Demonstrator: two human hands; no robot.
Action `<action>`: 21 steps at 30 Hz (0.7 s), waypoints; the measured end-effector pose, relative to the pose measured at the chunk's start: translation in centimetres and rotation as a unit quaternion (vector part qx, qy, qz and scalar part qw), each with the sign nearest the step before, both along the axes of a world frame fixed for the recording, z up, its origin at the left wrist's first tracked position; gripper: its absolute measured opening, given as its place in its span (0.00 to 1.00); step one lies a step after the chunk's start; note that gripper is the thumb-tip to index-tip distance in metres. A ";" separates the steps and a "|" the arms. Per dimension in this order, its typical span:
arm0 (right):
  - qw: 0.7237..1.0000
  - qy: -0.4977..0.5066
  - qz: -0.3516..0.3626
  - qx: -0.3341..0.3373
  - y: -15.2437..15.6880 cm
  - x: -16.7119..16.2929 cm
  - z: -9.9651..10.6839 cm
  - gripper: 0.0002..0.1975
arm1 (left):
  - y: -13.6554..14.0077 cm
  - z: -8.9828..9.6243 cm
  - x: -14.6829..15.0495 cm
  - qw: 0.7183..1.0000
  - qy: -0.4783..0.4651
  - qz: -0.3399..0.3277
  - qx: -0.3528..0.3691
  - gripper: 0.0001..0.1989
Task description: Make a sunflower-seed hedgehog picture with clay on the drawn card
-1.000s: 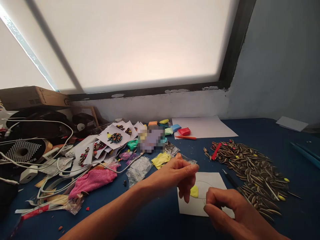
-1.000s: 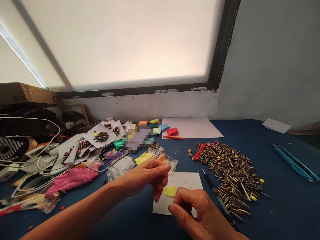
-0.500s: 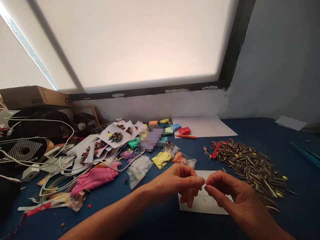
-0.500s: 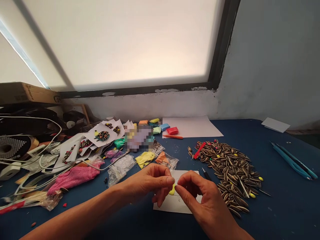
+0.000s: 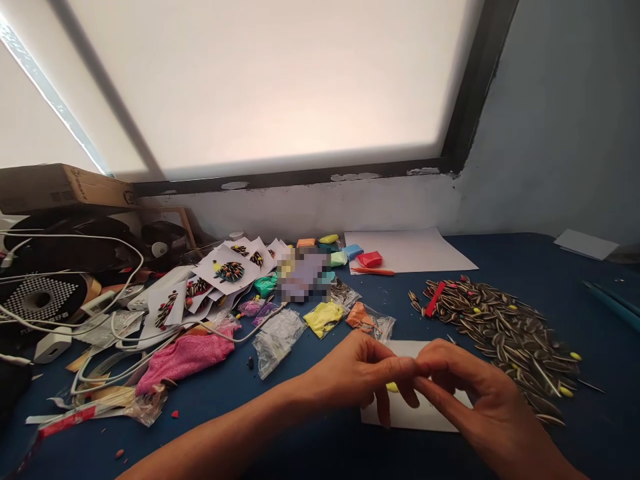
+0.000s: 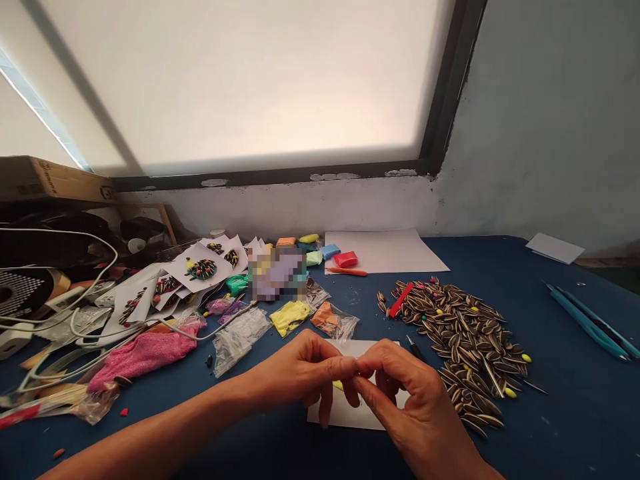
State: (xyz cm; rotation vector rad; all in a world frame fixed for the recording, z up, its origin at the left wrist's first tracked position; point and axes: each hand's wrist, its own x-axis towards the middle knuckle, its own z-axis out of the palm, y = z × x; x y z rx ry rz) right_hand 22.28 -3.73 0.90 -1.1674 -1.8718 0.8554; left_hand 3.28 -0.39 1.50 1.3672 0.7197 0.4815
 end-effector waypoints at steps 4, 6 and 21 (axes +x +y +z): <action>1.000 0.012 0.000 0.026 0.2 0.2 0.3 0.10 | 0.5 -0.3 -0.5 0.998 -0.051 -0.010 -0.039 0.15; 0.999 0.013 0.004 0.036 0.3 0.4 0.3 0.08 | 0.8 -0.5 -0.7 0.996 -0.065 0.001 -0.064 0.12; 0.993 -0.002 0.039 0.111 0.4 0.6 -0.1 0.07 | 0.7 -0.9 -0.6 0.992 -0.083 0.025 -0.097 0.12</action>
